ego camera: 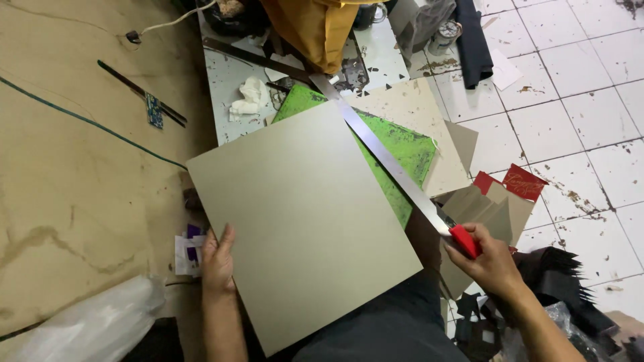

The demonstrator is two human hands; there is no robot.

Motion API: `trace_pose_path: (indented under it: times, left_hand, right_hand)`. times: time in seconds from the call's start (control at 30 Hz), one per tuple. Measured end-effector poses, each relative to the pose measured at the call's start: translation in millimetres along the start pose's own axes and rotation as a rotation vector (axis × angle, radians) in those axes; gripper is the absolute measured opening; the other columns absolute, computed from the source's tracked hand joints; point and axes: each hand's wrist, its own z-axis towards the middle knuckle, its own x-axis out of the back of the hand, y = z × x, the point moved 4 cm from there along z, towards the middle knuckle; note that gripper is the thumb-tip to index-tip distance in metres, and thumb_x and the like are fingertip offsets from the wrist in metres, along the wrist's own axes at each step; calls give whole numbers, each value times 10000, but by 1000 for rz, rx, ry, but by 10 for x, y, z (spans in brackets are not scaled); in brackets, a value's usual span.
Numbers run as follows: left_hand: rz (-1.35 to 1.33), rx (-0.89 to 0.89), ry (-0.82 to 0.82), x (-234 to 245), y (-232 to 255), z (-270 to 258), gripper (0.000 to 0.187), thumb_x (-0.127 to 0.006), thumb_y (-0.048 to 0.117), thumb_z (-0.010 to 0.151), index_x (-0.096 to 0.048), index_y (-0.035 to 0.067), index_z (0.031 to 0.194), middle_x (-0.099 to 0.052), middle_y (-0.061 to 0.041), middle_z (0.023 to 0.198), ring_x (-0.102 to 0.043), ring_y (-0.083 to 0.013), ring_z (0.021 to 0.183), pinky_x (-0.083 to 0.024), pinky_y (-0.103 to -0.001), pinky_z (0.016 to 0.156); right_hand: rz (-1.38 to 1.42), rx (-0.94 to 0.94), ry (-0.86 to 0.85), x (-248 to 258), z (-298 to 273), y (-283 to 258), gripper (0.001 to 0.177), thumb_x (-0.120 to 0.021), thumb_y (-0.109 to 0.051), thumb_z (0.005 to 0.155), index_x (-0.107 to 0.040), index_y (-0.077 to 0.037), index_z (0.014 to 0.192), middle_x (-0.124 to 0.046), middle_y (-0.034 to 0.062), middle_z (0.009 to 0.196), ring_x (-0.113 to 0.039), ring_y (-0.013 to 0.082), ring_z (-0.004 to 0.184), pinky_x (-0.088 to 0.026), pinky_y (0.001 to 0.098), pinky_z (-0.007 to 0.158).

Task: Cutting a sheet of material using a metal ruler and a utility knife on a workbench

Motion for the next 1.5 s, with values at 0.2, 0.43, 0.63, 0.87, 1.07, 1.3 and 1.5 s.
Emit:
trace_pose_path:
  times: [0.2,0.43,0.63,0.87,1.07,1.3,1.5]
  left_hand:
    - [-121,196,12,8,-111,89,493,-553,182,996,-512,89,1478,-612,-109,1442,-609,-258,1257,-521,-413,1018]
    - [22,194,16,116,-283,238,532,-539,210,995,-475,95,1511,-558,-74,1512,-550,-220,1342,-451,-364,1107]
    - [-15,265,43,15,-147,181,505,-538,204,1005,-498,96,1497,-602,-99,1449,-602,-245,1256,-507,-400,1025]
    - [289,437,94,18,-73,192,819,-640,359,863,-348,103,1584,-413,-83,1633,-394,-235,1500,-338,-396,1202]
    - [142,58,28,54,-75,232,364,-736,164,977,-624,140,1323,-719,-65,1154,-672,-168,986,-587,-455,915]
    - [143,-158,-66,-127,446,156,428,-748,147,944,-605,92,1345,-687,-88,1268,-609,-186,1186,-461,-500,1111]
    - [344,-364,-238,-741,1444,83,407,-728,88,958,-609,36,1343,-657,-109,1325,-524,-189,1265,-371,-529,1180]
  right_hand:
    - [-8,108,32,228,-225,625,525,-878,-251,748,-696,-223,1240,-709,3,886,-587,138,649,-476,237,660]
    - [-180,95,168,276,326,838,605,-819,-339,805,-643,-222,1372,-756,83,1020,-703,264,745,-524,357,671]
    - [-79,122,75,207,607,332,614,-784,-348,842,-618,-199,1415,-751,135,1105,-715,288,834,-540,338,736]
    - [-362,218,220,330,1032,-55,532,-562,-527,1020,-653,-93,1314,-744,83,1070,-688,260,792,-549,415,661]
    - [-511,561,384,-378,1726,-1024,515,-658,-587,977,-642,-222,1339,-706,98,1009,-752,337,868,-606,473,737]
    - [-570,667,492,-644,2089,-1349,477,-626,-593,1002,-652,-179,1237,-607,79,895,-714,354,829,-590,465,687]
    - [-186,700,306,-386,2080,-1488,443,-580,-469,1098,-659,-95,1322,-583,176,1200,-623,430,1128,-482,507,971]
